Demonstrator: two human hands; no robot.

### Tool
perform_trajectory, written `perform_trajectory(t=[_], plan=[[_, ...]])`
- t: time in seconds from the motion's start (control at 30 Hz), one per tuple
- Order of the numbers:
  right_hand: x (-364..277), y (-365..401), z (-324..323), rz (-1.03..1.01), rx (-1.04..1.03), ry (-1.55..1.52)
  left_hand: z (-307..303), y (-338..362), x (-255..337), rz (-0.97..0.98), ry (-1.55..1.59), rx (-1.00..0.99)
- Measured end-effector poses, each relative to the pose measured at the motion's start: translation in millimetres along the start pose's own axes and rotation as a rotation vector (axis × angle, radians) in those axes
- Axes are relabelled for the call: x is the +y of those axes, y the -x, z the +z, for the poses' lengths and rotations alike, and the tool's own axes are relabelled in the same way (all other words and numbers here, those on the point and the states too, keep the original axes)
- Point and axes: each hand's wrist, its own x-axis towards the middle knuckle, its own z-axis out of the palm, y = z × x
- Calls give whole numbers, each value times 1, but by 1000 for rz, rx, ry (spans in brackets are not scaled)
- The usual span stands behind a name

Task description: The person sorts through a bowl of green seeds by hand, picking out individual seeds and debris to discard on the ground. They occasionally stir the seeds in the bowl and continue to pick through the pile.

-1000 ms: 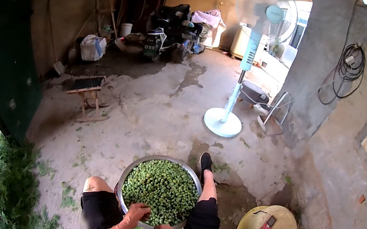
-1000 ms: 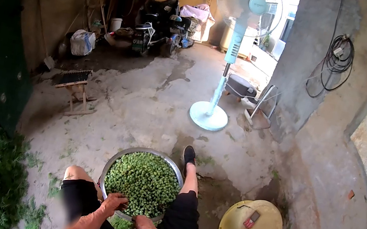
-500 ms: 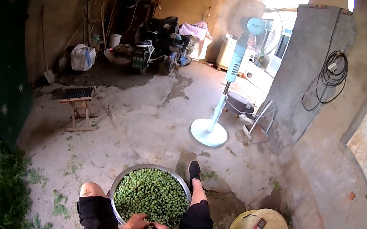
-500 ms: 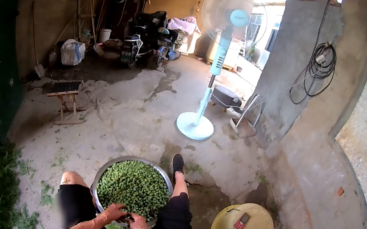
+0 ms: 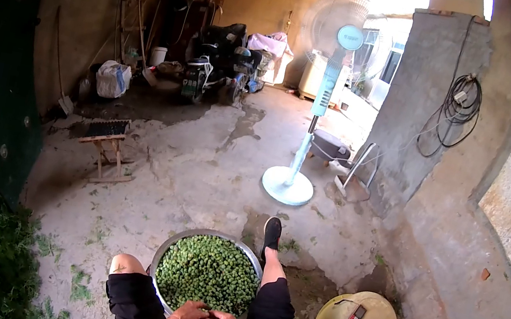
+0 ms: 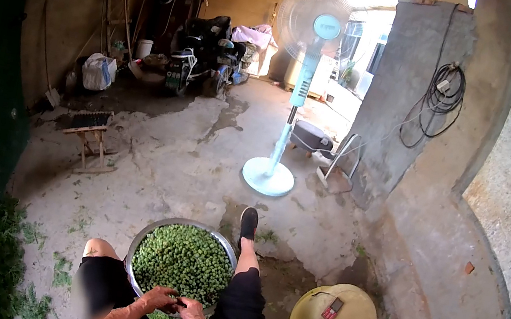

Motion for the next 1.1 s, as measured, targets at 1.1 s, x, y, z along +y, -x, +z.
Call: perform_trajectory(t=[1.1], plan=[[23, -16, 6, 804, 99, -1010, 17, -40, -15, -162, 198, 139]])
